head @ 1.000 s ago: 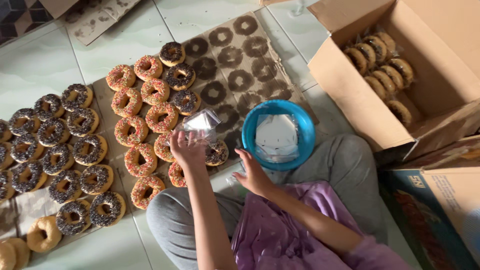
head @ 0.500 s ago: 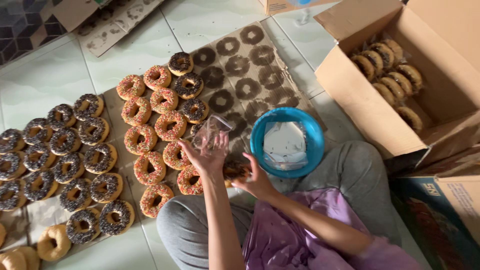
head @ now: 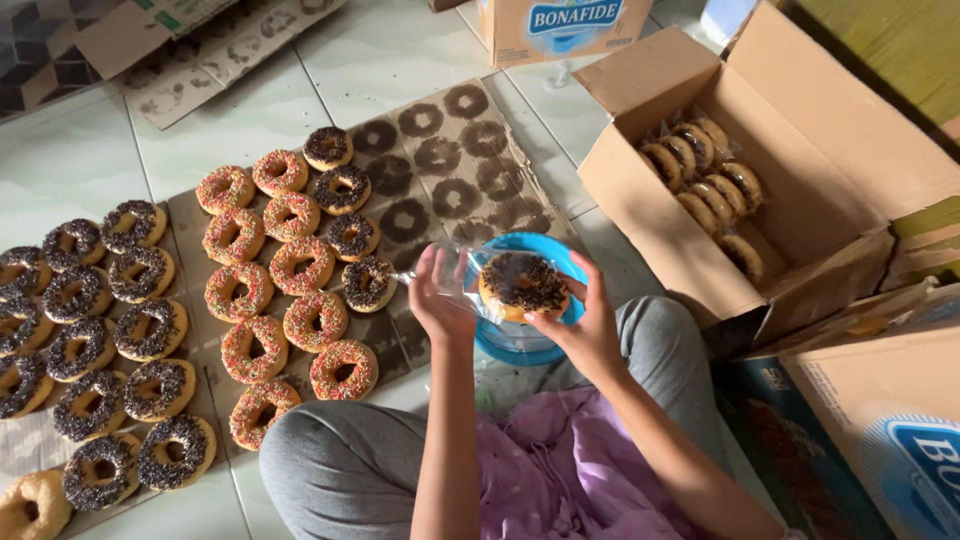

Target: The person sits on the floor and packages donuts one by one into clear plastic bags. They pick up a donut, place it in a bag, and then put the bagged donut into a cardboard box.

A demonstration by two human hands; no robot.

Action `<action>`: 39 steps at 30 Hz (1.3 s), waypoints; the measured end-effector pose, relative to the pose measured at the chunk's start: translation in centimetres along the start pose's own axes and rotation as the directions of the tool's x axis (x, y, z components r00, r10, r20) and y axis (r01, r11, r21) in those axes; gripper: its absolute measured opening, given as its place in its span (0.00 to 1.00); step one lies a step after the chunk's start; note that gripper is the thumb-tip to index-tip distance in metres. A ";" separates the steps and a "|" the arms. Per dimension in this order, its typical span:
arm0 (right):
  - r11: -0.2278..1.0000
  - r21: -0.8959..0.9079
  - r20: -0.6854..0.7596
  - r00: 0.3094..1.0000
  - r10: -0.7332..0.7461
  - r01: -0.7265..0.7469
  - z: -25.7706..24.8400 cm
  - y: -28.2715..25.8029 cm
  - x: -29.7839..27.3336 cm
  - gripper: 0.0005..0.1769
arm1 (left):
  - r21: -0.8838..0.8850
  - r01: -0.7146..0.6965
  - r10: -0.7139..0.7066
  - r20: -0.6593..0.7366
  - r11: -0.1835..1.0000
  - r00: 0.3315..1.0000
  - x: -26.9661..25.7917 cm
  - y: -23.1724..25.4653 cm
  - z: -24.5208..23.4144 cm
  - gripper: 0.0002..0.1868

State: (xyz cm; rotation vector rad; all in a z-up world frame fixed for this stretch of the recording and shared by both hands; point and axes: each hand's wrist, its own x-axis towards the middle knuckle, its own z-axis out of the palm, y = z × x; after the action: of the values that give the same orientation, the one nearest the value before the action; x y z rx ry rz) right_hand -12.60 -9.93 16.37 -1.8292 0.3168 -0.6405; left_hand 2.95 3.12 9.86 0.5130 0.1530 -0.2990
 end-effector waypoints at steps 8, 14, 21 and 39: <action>0.990 -0.136 -0.041 0.998 -0.047 0.041 0.6 0.0 -1.3 0.59 | -0.077 0.211 -0.194 0.184 0.974 0.964 -2.9 -3.2 1.8 0.43; 0.900 -0.416 -0.044 0.986 -0.161 0.128 -0.5 -0.6 -2.6 0.61 | -0.019 0.239 -0.224 0.285 0.971 0.932 -3.3 -6.2 0.5 0.38; 0.948 -0.277 -0.107 0.976 -0.192 0.156 -1.4 2.4 -1.7 0.54 | -0.040 0.348 -0.329 0.246 0.937 0.912 -2.6 -9.1 -0.7 0.26; 0.634 0.709 0.012 0.904 0.428 -0.309 -3.0 10.8 1.3 0.08 | 0.259 0.190 -0.272 0.329 0.947 0.904 -1.1 -10.3 -1.6 0.34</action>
State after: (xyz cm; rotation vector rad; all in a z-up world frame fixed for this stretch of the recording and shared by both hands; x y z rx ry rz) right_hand -12.23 -16.74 7.37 -0.9313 0.4684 -0.5122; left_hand -1.52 -4.34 4.01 0.6525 -0.1829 -0.6450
